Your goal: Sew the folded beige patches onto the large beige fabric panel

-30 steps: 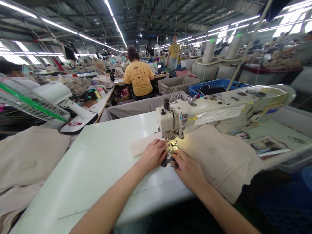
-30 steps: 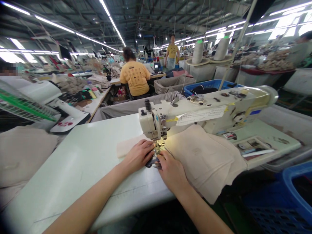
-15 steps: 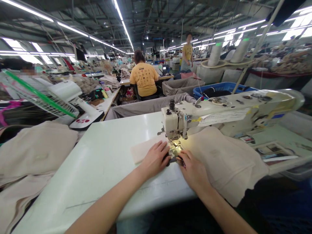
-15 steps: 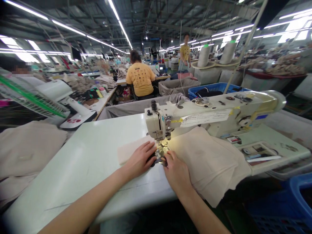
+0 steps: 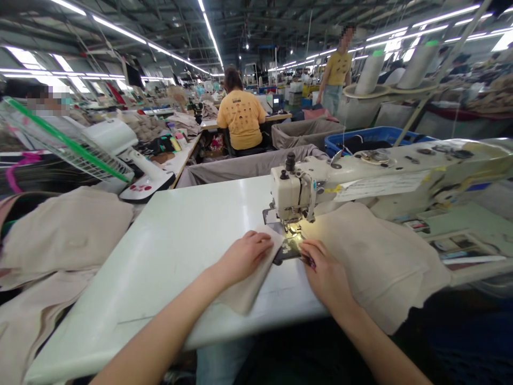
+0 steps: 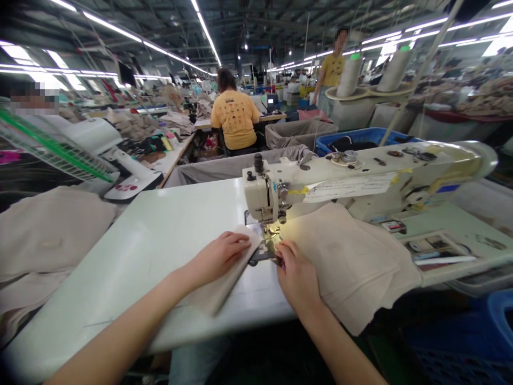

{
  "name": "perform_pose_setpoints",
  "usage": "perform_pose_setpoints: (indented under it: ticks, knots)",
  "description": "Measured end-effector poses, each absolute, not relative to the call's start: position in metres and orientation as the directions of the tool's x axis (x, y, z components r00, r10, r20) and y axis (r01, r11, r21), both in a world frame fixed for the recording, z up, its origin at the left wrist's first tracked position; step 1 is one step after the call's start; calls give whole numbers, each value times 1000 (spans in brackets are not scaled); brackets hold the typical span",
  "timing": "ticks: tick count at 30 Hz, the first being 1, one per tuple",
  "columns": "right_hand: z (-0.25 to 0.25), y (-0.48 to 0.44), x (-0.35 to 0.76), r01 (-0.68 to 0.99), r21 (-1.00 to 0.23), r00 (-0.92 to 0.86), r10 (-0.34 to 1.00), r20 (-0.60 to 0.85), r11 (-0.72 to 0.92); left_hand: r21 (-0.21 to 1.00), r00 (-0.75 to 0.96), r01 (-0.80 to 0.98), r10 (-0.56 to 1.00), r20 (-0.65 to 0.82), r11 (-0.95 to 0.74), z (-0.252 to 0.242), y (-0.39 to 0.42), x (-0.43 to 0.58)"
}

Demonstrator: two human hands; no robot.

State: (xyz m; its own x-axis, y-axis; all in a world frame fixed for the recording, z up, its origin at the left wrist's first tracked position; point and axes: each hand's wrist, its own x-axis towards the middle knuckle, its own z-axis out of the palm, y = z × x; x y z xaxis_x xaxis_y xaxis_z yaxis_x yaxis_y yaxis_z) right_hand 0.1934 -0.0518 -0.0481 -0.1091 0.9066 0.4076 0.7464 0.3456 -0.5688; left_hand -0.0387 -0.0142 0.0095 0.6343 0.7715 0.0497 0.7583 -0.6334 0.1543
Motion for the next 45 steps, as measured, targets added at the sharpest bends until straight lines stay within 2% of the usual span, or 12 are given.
perform_pose_setpoints:
  ticks: [3, 6, 10, 18, 20, 21, 24, 26, 35, 45]
  knots:
    - [-50, -54, 196, 697, -620, -116, 909, 400, 361, -66, 382, 921, 924, -26, -383, 12, -15, -39]
    - [-49, -59, 199, 656, -662, -132, 919, 371, 362, -162, 158, 973, 985, -70, -167, 14, -23, -36]
    - [-45, -67, 202, 659, -668, -139, 929, 344, 346, -181, 97, 977, 991, -97, -113, 18, -29, -36]
    - [-33, -75, 204, 800, -455, -316, 919, 236, 391, -207, 66, 974, 991, -118, -89, 24, -31, -40]
    - [-31, -76, 204, 816, -419, -340, 917, 209, 398, -200, 113, 971, 989, -97, -130, 24, -33, -34]
    - [-30, -76, 203, 821, -403, -351, 915, 200, 404, -181, 191, 962, 979, -74, -202, 22, -34, -29]
    - [-28, -78, 203, 824, -369, -385, 903, 191, 429, -65, 557, 830, 829, 45, -554, 11, -38, -10]
    - [-28, -79, 204, 810, -371, -410, 891, 196, 455, -1, 675, 734, 728, 120, -679, 1, -39, 3]
    - [-33, -59, 200, 823, -354, -417, 896, 153, 444, 25, 609, 784, 777, 162, -620, -12, -20, 13]
    - [-25, -47, 197, 810, -411, -402, 906, 129, 418, 46, 581, 803, 797, 163, -594, -10, -10, 14]
